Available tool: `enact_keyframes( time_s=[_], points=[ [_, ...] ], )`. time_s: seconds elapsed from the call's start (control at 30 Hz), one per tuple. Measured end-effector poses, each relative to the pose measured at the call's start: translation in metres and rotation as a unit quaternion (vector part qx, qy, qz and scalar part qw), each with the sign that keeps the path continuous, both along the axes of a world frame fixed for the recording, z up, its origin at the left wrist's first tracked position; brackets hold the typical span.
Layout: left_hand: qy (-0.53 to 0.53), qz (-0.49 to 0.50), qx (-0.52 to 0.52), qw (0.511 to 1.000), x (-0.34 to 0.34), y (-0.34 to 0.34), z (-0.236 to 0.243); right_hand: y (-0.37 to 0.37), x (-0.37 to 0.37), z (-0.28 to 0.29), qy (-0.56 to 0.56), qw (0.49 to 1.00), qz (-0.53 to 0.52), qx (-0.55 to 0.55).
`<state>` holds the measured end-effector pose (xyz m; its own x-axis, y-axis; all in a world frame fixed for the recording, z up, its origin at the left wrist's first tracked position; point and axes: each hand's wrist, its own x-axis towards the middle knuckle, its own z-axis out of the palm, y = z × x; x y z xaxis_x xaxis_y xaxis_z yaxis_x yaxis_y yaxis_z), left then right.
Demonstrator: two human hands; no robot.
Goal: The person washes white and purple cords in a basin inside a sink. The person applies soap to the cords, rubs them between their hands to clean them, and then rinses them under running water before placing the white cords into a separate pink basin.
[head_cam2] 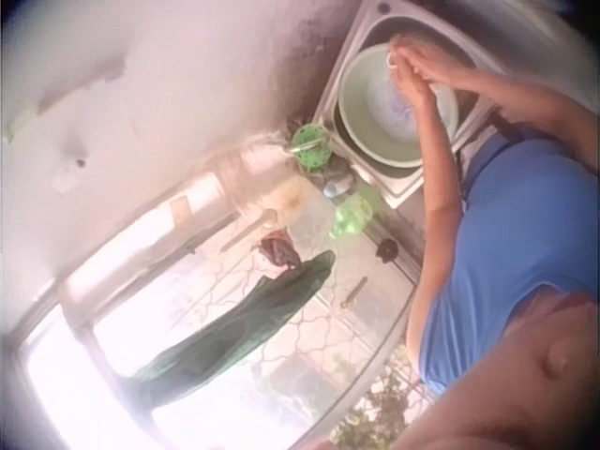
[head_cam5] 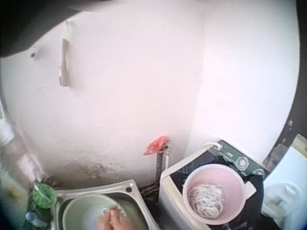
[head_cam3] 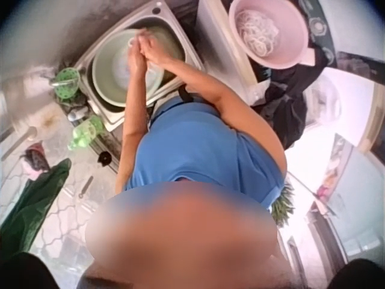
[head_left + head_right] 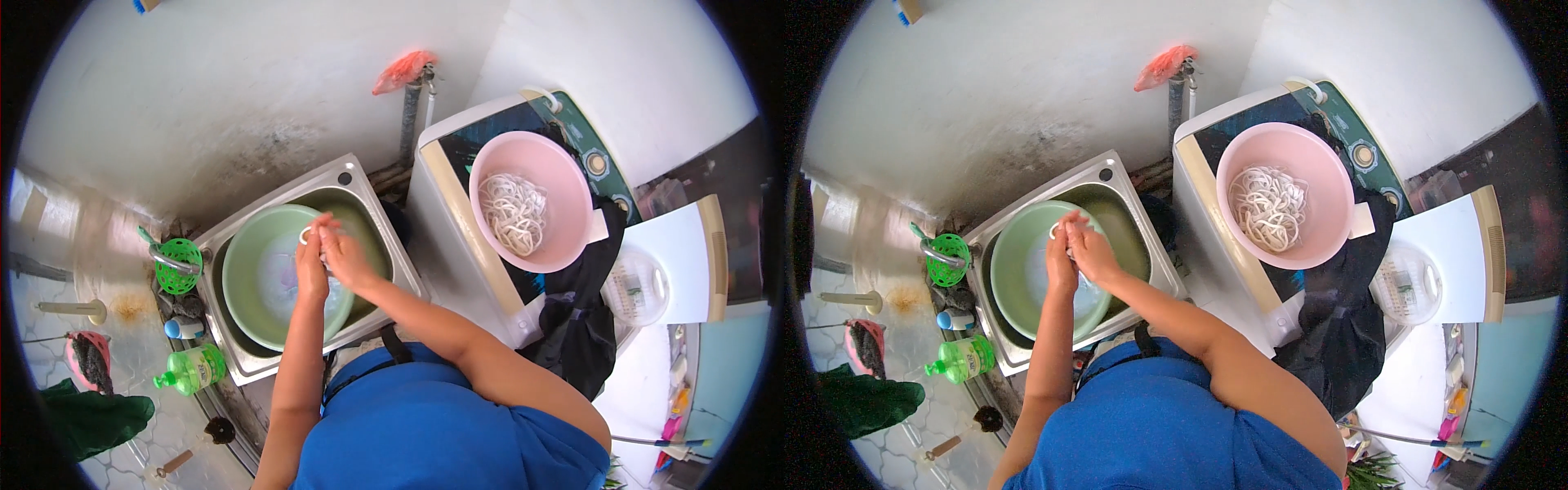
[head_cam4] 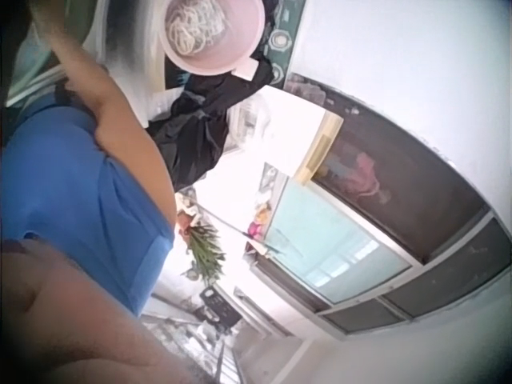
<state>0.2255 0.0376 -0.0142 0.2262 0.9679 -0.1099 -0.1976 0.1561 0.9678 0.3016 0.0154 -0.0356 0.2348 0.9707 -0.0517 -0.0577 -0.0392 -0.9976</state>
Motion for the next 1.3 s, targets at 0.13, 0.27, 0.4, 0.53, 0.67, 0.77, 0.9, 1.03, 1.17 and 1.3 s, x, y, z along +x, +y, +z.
enact_keyframes(
  time_s=[0.13, 0.27, 0.4, 0.53, 0.67, 0.77, 0.9, 1.03, 1.17, 1.3],
  points=[
    [-0.057, -0.089, 0.018, 0.994, 0.001, 0.013, 0.004, -0.023, 0.08, 0.074, -0.246, 0.956, -0.122, 0.107],
    [0.16, -0.048, -0.021, 0.986, -0.032, 0.03, -0.053, -0.063, 0.172, 0.124, -0.373, 0.868, -0.297, 0.139],
    [0.365, 0.005, 0.009, 0.931, -0.094, 0.034, -0.159, -0.089, 0.244, 0.116, -0.641, 0.7, -0.311, -0.038],
    [0.557, -0.065, -0.036, 0.827, -0.129, 0.015, -0.216, -0.113, 0.252, 0.096, -0.715, 0.634, -0.217, -0.201],
    [0.639, -0.08, -0.057, 0.763, -0.124, -0.01, -0.245, -0.107, 0.23, 0.122, -0.59, 0.698, -0.223, -0.339],
    [0.622, -0.048, -0.088, 0.777, -0.111, -0.016, -0.255, -0.104, 0.213, 0.142, -0.587, 0.694, -0.256, -0.329],
    [0.45, -0.179, -0.184, 0.855, -0.118, -0.008, -0.253, -0.09, 0.193, 0.141, -0.536, 0.767, -0.333, -0.114],
    [0.273, -0.138, -0.198, 0.931, -0.118, -0.002, -0.214, -0.066, 0.144, 0.111, -0.48, 0.86, -0.156, 0.081],
    [0.164, -0.052, -0.166, 0.971, -0.144, -0.002, -0.147, -0.028, 0.077, 0.046, -0.403, 0.907, 0.094, 0.079],
    [0.097, 0.049, -0.107, 0.988, -0.166, -0.013, -0.064, 0.016, 0.023, -0.036, -0.351, 0.908, 0.231, 0.004]
  ],
)
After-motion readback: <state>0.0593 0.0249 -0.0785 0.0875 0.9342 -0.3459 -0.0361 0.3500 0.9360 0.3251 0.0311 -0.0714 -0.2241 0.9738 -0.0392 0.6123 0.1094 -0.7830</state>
